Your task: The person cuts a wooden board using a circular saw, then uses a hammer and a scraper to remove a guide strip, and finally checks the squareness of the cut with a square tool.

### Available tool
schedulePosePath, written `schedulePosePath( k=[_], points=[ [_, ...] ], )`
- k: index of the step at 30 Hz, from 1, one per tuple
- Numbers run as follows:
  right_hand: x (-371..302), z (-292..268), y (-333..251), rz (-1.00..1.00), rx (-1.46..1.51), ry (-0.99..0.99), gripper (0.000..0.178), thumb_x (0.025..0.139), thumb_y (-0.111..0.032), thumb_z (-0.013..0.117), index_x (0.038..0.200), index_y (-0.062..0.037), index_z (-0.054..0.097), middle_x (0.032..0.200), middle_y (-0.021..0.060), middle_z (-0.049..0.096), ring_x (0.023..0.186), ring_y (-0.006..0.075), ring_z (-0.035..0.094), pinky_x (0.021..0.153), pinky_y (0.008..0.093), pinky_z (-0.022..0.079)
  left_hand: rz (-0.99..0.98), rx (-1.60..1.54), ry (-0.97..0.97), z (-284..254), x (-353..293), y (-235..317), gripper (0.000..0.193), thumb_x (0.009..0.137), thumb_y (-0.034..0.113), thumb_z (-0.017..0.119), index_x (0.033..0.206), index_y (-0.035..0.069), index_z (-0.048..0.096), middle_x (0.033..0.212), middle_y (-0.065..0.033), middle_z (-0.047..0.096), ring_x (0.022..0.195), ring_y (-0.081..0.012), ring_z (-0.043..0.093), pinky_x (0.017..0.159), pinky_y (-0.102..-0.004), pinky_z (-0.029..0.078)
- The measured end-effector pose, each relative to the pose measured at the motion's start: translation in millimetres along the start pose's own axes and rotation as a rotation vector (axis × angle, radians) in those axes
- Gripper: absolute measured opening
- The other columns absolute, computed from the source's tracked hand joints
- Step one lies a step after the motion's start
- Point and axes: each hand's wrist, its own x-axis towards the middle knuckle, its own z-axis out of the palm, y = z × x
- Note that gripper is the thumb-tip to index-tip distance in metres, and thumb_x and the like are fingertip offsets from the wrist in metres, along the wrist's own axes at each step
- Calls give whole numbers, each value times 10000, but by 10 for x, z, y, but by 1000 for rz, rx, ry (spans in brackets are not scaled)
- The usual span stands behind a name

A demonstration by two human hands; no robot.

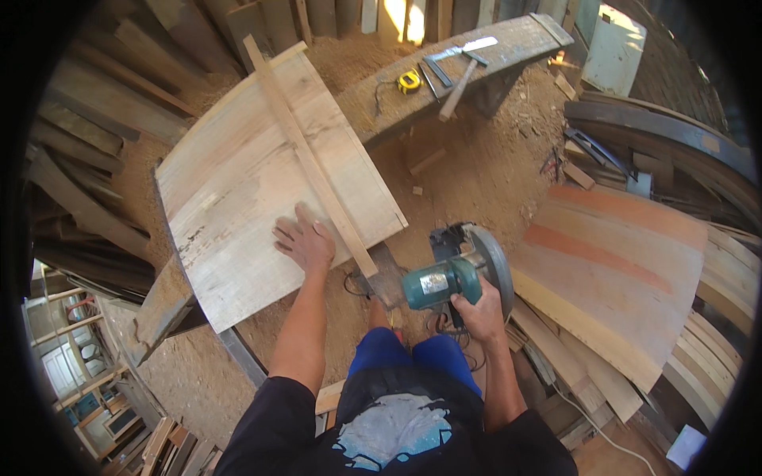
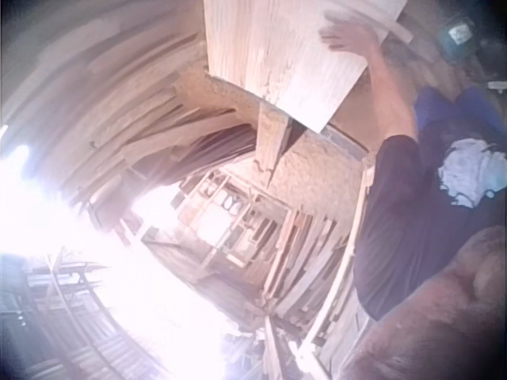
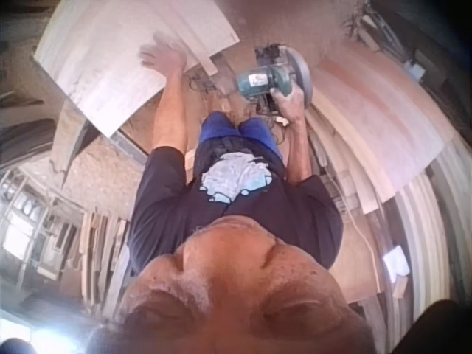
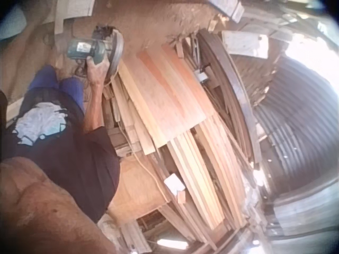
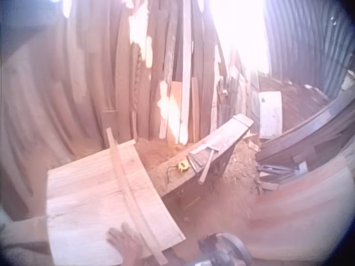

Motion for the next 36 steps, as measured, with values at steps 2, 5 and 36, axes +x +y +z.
schedulePosePath(
  k=[2, 5, 36],
  points=[
    [12, 10, -8, -22, 15, -4, 299, 818, -63, 684, 1101, 29, 658, 896, 53, 660, 826, 164, 595, 785, 327, 501, 4, -11, 1, -65, -4, 53, 685, 1004, 383, 422, 1633, 188, 232, 1639, -367, 77, 1510, -575, 24, 1202, -681, 13],
    [5, 39, 7, 83, 55, -1, 335, 809, -44, 678, 1135, 33, 659, 961, 71, 681, 859, 158, 601, 807, 318, 498, 2, -11, -3, -83, -15, 46, 688, 1001, 377, 431, 1631, 180, 238, 1634, -373, 81, 1508, -578, 27, 1200, -683, 12],
    [-169, -4, -369, -35, 95, -28, 322, 830, -59, 720, 1128, 37, 644, 836, 22, 628, 774, 107, 583, 722, 277, 496, 21, -34, 35, 30, -2, -13, 678, 997, 373, 432, 1628, 201, 252, 1637, -372, 86, 1510, -578, 17, 1201, -683, 5]
  ],
)
